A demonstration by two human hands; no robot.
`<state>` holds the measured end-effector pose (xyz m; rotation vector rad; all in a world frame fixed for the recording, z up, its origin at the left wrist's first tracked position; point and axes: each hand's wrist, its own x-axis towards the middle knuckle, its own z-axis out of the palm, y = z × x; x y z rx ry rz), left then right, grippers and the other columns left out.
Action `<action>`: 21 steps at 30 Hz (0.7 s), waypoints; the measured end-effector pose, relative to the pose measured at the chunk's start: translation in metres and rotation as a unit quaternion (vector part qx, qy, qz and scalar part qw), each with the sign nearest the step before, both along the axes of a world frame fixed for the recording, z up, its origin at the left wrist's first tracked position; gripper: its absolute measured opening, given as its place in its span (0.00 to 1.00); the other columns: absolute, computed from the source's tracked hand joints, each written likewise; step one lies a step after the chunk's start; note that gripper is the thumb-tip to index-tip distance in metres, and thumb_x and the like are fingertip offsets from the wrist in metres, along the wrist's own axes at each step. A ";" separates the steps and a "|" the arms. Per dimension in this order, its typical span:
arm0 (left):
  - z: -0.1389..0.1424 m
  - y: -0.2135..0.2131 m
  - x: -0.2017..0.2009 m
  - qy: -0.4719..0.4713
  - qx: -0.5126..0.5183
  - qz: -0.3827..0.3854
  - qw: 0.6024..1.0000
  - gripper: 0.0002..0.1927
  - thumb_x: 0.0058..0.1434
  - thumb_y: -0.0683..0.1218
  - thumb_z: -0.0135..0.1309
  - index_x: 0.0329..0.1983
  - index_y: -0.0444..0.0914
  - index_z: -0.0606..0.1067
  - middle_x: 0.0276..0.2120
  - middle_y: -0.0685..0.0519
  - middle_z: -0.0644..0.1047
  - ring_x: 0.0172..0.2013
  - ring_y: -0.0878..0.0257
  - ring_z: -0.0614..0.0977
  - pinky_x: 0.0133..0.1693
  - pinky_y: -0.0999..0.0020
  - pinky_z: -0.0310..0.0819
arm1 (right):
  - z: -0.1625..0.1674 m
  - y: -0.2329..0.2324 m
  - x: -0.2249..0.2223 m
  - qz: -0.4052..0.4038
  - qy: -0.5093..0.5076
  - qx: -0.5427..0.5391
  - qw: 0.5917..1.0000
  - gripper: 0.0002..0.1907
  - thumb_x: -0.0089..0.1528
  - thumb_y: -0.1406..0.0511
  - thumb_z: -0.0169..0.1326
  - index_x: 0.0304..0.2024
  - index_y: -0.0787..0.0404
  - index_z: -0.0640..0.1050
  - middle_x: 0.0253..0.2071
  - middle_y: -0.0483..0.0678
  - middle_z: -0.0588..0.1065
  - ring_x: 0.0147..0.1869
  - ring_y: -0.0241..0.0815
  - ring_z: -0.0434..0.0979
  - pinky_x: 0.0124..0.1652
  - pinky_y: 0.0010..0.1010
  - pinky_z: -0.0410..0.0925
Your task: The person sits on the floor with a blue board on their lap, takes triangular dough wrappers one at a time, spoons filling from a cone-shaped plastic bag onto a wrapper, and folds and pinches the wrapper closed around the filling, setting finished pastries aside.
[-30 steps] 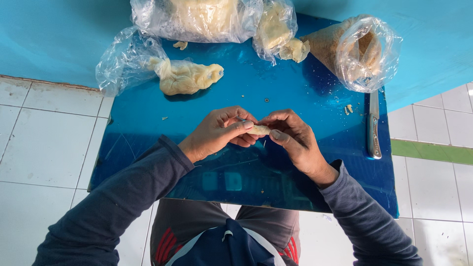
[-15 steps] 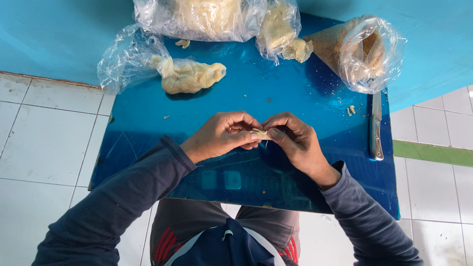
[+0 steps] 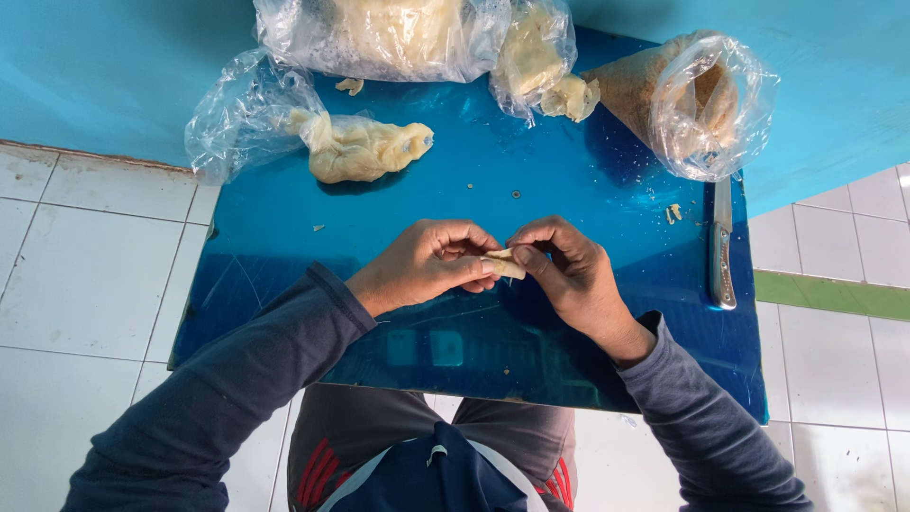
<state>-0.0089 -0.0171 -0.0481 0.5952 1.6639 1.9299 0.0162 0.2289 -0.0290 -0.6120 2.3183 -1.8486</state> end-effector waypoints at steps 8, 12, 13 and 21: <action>0.000 -0.002 0.000 0.004 0.017 -0.015 1.000 0.17 0.68 0.45 0.56 0.56 0.31 0.76 0.44 0.44 0.83 0.42 0.62 0.87 0.45 0.69 0.86 | 0.016 -0.002 0.008 -0.019 0.088 0.000 0.996 0.13 0.71 0.74 0.47 0.54 0.58 0.78 0.58 0.49 0.73 0.58 0.39 0.75 0.56 0.30 0.72; 0.004 -0.003 0.001 -0.016 0.028 0.001 0.999 0.16 0.67 0.45 0.56 0.54 0.30 0.76 0.44 0.43 0.83 0.43 0.60 0.88 0.45 0.67 0.88 | 0.033 -0.006 0.016 -0.013 0.325 0.168 0.931 0.24 0.62 0.80 0.53 0.51 0.50 0.84 0.61 0.44 0.70 0.64 0.43 0.69 0.61 0.37 0.63; 0.005 -0.004 0.000 -0.019 0.022 0.002 1.000 0.16 0.68 0.45 0.56 0.54 0.30 0.76 0.44 0.43 0.83 0.43 0.61 0.88 0.45 0.67 0.88 | 0.034 -0.006 0.016 -0.021 0.378 0.220 0.899 0.27 0.60 0.82 0.54 0.51 0.47 0.85 0.60 0.42 0.71 0.61 0.42 0.68 0.60 0.38 0.59; 0.003 -0.003 -0.001 -0.022 0.041 -0.005 0.999 0.17 0.69 0.44 0.53 0.56 0.29 0.73 0.46 0.42 0.83 0.44 0.59 0.87 0.47 0.65 0.87 | 0.033 -0.005 0.016 -0.079 0.396 0.251 0.880 0.25 0.61 0.81 0.56 0.49 0.47 0.85 0.59 0.40 0.74 0.59 0.41 0.67 0.60 0.35 0.53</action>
